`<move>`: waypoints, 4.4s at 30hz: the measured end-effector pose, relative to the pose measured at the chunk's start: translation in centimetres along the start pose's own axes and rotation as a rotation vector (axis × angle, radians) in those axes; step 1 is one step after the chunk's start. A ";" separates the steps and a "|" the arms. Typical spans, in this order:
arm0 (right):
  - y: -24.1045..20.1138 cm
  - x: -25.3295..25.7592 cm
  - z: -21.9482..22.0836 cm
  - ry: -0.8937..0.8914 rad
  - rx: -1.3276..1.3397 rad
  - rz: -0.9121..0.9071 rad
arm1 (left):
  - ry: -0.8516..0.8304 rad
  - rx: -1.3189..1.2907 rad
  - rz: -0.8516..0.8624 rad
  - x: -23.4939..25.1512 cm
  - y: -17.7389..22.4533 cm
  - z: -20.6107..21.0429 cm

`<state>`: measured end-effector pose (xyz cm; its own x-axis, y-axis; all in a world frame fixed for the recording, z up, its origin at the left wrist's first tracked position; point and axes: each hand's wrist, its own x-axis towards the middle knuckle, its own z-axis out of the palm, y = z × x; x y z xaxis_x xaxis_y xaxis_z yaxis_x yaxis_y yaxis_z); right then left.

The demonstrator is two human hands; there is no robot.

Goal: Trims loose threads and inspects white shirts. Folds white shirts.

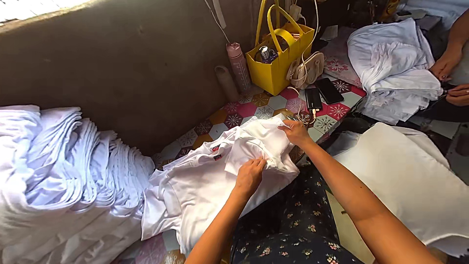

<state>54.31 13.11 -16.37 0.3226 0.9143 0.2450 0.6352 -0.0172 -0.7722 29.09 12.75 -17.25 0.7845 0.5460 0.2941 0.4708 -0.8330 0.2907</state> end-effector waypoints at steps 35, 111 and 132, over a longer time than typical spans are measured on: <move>-5.3 -11.0 2.7 0.046 -0.028 -0.601 | 0.329 -0.189 -0.041 -2.6 -7.4 -3.7; -6.7 -1.8 2.0 0.064 0.859 0.006 | 0.117 -0.223 -0.081 4.1 -4.0 -7.1; -3.5 -9.7 -1.9 -0.009 -0.167 -0.387 | 0.246 -1.028 -0.031 7.3 -5.5 -7.6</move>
<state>50.27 3.51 -14.97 0.0325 0.8698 0.4924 0.8136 0.2632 -0.5185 29.14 22.00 -9.75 0.6203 0.6646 0.4166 -0.1700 -0.4046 0.8986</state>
